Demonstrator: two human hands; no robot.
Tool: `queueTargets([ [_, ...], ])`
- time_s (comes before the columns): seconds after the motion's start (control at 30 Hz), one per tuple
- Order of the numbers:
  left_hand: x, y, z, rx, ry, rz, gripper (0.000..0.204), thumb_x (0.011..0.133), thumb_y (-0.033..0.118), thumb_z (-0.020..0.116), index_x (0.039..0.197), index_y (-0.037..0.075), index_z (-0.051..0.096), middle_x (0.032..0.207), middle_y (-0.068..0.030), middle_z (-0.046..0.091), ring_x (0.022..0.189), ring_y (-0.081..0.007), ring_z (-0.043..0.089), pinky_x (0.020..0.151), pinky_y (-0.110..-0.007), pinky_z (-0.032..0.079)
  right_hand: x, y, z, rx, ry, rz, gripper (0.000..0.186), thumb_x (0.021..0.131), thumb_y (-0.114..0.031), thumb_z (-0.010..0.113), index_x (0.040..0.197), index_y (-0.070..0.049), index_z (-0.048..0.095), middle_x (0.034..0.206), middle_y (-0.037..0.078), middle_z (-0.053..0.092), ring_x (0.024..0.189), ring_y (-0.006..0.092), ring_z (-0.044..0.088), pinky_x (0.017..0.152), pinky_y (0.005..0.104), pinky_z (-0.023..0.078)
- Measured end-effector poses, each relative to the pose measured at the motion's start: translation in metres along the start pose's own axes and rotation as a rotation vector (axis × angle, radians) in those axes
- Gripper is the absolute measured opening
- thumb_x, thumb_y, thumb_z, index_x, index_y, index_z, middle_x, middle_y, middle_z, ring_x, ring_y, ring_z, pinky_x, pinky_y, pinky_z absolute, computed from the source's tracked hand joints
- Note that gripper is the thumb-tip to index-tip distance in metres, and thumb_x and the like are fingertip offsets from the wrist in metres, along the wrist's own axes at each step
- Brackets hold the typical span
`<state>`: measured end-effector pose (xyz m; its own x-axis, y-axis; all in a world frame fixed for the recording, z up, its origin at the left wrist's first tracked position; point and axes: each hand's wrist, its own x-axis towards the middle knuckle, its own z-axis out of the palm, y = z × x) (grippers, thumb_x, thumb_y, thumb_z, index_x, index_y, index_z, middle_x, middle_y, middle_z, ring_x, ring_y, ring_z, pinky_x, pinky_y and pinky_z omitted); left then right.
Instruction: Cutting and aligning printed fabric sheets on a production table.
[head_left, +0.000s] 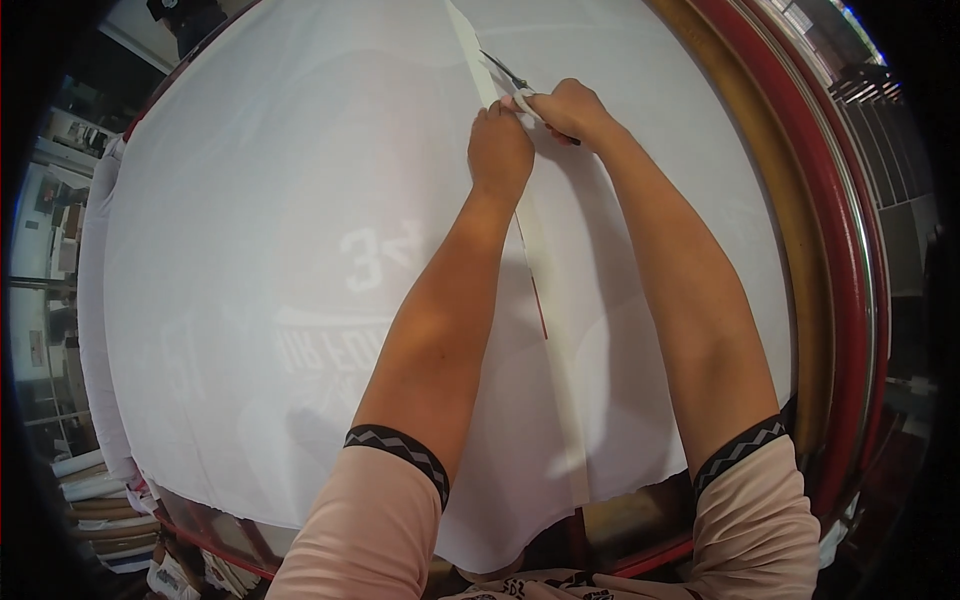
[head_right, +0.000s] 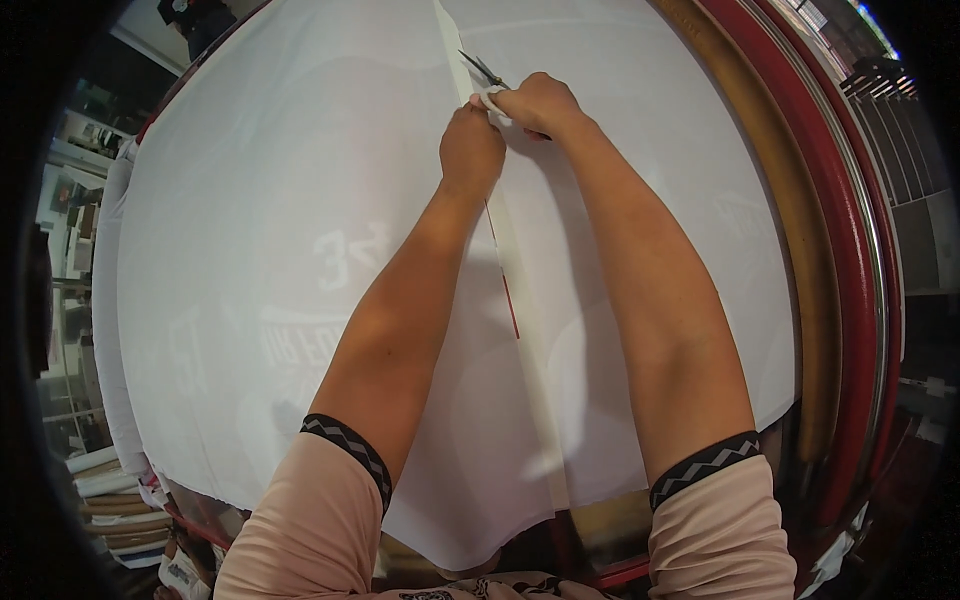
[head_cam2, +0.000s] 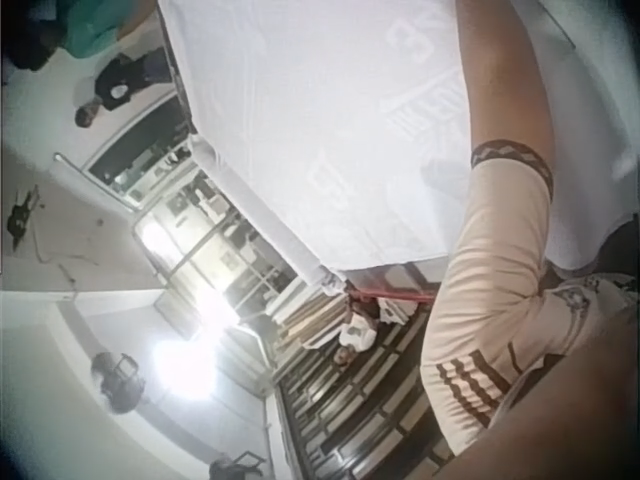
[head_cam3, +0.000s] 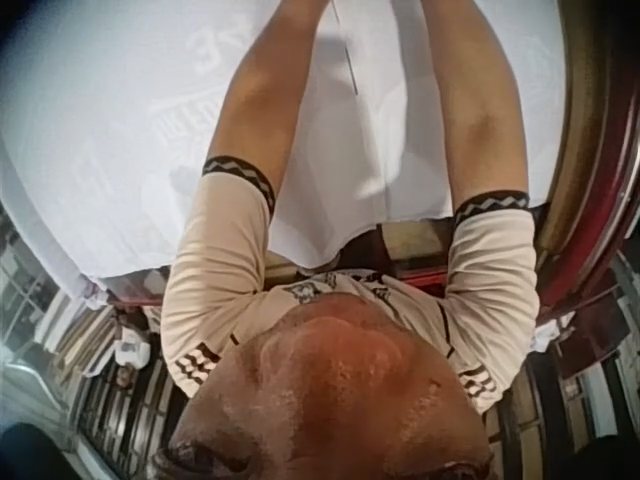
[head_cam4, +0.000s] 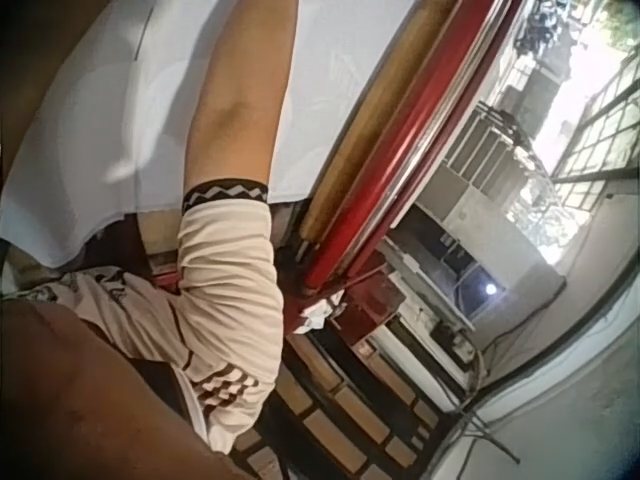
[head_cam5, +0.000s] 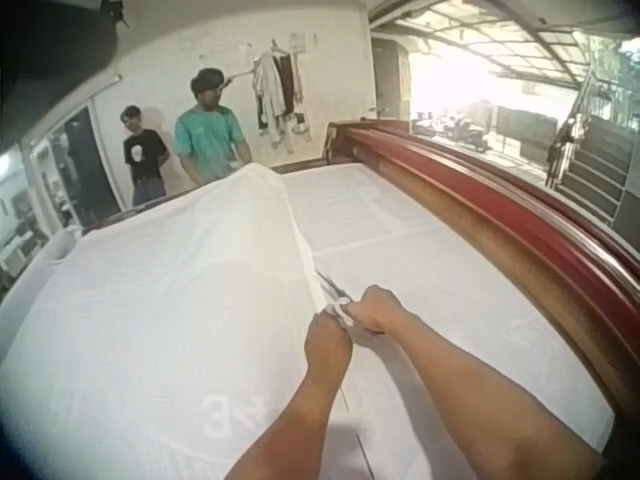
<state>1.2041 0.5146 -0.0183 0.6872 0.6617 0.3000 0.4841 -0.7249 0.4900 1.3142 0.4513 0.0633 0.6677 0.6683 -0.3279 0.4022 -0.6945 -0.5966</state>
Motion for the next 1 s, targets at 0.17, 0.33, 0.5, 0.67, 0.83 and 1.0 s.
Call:
queueTargets([
  [0.17,-0.003,-0.002,-0.008,-0.145,0.16,-0.015,0.026,0.086,-0.001,0.053,0.112,-0.005,0.059,0.108,-0.0186,0.062,0.094,-0.037,0.064,0.078,-0.045,0.054,0.006,-0.025,0.018,0.08,0.002,0.017,0.064,0.068,-0.068,0.073,0.061,-0.006,0.059,0.056,0.006,0.058,0.05,0.0182,0.058,0.053,0.0326,0.048],
  [0.33,-0.009,0.012,-0.02,-0.297,0.127,-0.185,0.015,0.088,0.002,0.053,0.101,-0.001,0.062,0.1,-0.017,0.066,0.089,-0.0374,0.067,0.075,-0.046,0.054,0.024,-0.036,0.03,0.098,0.011,0.059,0.063,0.069,-0.068,0.073,0.061,-0.007,0.06,0.056,0.005,0.058,0.05,0.0174,0.056,0.052,0.0321,0.046],
  [0.5,-0.01,0.016,-0.028,-0.481,0.131,-0.227,0.012,0.088,0.003,0.054,0.093,-0.001,0.064,0.093,-0.0174,0.069,0.085,-0.0369,0.068,0.075,-0.045,0.054,0.027,-0.042,0.037,0.068,0.027,0.047,0.063,0.071,-0.068,0.072,0.06,-0.008,0.06,0.057,0.005,0.059,0.051,0.0175,0.057,0.052,0.0318,0.044],
  [0.67,-0.01,0.015,-0.025,-0.519,0.134,-0.244,0.014,0.089,0.002,0.052,0.095,0.0,0.065,0.087,-0.0175,0.071,0.083,-0.0364,0.069,0.076,-0.045,0.054,0.021,-0.039,0.037,0.118,0.071,0.063,0.062,0.071,-0.067,0.072,0.062,-0.007,0.062,0.057,0.005,0.06,0.054,0.0181,0.059,0.053,0.0318,0.045],
  [0.83,-0.011,0.013,-0.02,-0.439,0.121,-0.225,0.012,0.089,0.004,0.054,0.092,0.001,0.064,0.092,-0.0141,0.07,0.083,-0.0346,0.069,0.075,-0.044,0.054,0.031,-0.027,0.042,0.124,0.113,0.065,0.061,0.071,-0.065,0.074,0.066,-0.005,0.065,0.06,0.006,0.063,0.057,0.0183,0.062,0.056,0.0327,0.048],
  [1.0,-0.013,0.017,-0.022,-0.514,0.126,-0.282,0.016,0.088,0.002,0.051,0.095,0.002,0.065,0.091,-0.0165,0.071,0.083,-0.0356,0.069,0.075,-0.045,0.054,0.035,-0.029,0.043,0.115,0.15,0.002,0.057,0.076,-0.057,0.076,0.063,-0.004,0.062,0.054,0.004,0.056,0.046,0.0151,0.048,0.048,0.0314,0.039],
])
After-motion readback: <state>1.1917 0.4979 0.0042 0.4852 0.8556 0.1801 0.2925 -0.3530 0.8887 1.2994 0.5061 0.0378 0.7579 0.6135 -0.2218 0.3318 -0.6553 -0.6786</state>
